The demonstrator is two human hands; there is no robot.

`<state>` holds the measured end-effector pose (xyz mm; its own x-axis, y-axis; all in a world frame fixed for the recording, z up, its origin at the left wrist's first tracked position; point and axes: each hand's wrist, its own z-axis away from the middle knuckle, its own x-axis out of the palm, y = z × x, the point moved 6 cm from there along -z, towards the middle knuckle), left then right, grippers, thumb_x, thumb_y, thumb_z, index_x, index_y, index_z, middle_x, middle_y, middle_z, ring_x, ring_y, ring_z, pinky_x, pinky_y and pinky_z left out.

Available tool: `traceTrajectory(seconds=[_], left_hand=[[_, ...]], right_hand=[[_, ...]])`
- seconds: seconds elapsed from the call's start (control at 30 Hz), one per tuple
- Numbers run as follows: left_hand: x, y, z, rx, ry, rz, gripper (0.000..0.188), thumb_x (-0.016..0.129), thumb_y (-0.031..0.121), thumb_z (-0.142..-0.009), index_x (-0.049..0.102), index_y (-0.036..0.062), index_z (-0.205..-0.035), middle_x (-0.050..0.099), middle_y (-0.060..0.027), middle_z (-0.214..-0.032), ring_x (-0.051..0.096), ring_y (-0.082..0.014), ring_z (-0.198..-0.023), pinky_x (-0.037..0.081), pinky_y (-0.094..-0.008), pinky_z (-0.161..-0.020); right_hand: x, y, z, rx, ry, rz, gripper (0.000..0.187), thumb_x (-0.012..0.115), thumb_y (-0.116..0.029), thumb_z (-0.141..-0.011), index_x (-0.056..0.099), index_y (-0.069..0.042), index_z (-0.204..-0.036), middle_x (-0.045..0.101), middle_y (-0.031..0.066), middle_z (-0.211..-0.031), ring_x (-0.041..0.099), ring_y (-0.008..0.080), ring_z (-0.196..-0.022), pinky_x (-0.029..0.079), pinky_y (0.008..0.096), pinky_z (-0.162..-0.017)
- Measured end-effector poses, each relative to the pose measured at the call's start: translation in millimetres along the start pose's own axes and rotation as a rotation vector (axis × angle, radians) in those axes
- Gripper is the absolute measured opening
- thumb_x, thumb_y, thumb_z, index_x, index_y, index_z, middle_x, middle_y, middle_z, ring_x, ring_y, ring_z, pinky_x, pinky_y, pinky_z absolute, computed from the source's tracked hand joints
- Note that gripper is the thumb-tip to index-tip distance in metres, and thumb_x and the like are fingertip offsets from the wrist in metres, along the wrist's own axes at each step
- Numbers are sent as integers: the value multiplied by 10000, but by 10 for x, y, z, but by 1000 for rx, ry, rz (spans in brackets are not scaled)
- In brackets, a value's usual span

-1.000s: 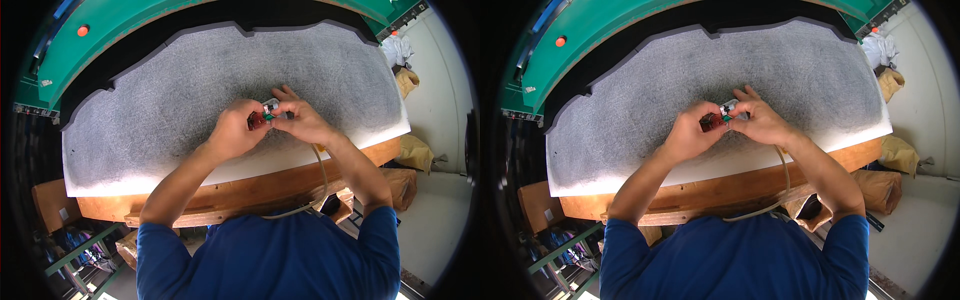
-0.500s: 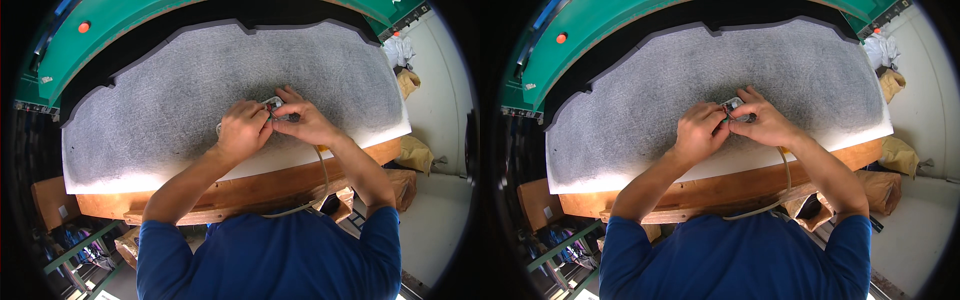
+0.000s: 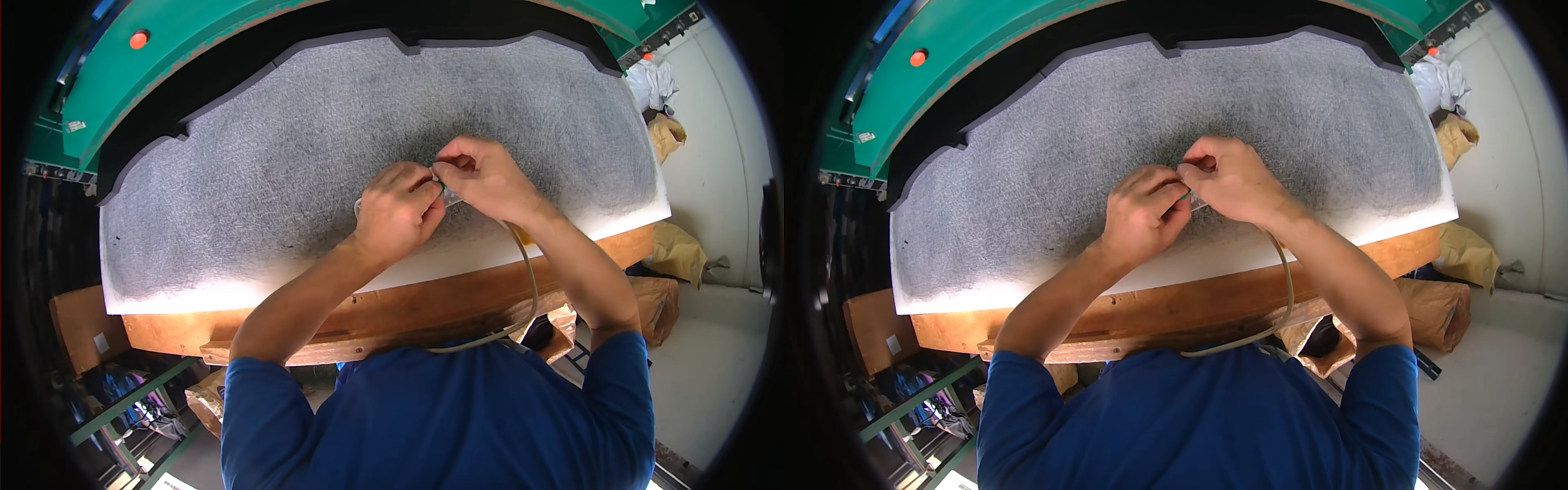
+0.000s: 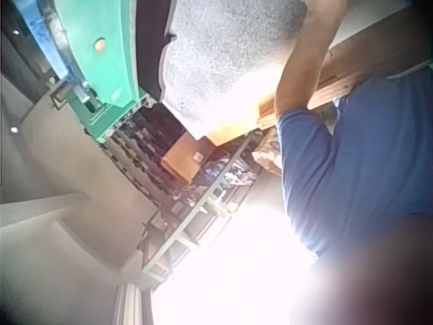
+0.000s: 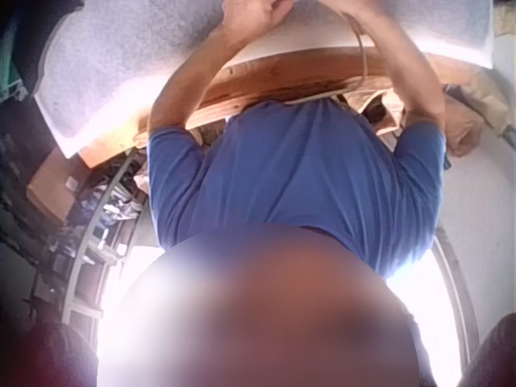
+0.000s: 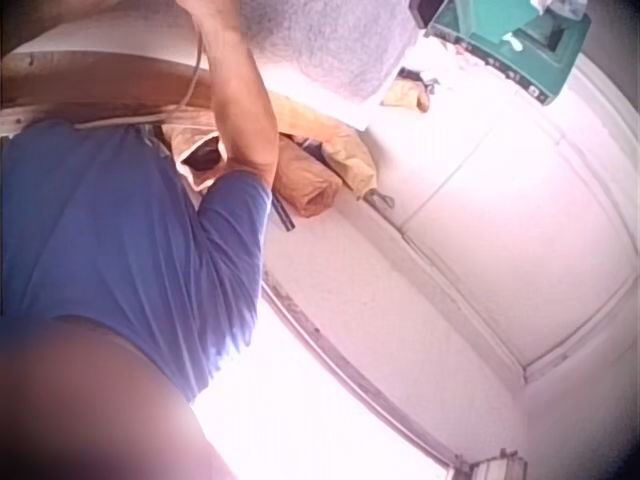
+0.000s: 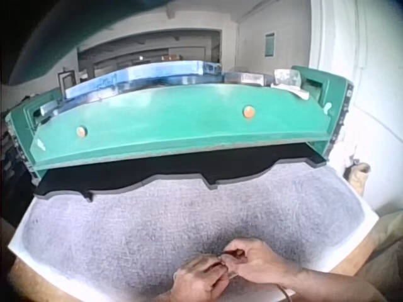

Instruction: Assembling and wiring internal components for a power strip device at a workbench.

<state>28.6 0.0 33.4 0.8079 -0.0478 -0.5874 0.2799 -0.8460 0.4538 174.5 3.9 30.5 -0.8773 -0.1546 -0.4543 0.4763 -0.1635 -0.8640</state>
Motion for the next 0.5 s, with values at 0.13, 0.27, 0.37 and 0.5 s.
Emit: traceTrajectory(seconds=[0.13,0.27,0.37,0.5], left_hand=[[9,-1,-9,-32,12,37,133,730,10,-689,674,36,-807,667,-81,-882,656,-273,-771,549,-373,-653],[-9,-41,-4,-80,6,61,127,732,9,-701,681,38,-814,674,-86,-882,659,-275,-764,549,-365,-635],[-5,-69,2,-147,-8,122,119,737,12,-722,683,30,-828,678,-98,-886,661,-278,-758,547,-361,-623],[-5,-117,-11,-215,-35,195,123,747,20,-744,686,15,-850,680,-116,-888,660,-279,-727,537,-353,-597]], right_hand=[[-46,97,-37,0,-83,-50,168,680,-70,-873,651,25,-1008,675,63,-913,611,110,-815,513,259,-737],[1,62,-49,16,-121,-39,129,648,-2,-849,639,10,-977,652,44,-878,605,103,-813,513,256,-730],[-3,49,-51,32,-131,-59,133,648,10,-834,631,1,-966,641,33,-871,600,98,-829,510,260,-738],[-27,-48,-11,-80,-108,-53,156,671,14,-803,625,-10,-949,636,18,-884,591,96,-845,499,252,-733]])
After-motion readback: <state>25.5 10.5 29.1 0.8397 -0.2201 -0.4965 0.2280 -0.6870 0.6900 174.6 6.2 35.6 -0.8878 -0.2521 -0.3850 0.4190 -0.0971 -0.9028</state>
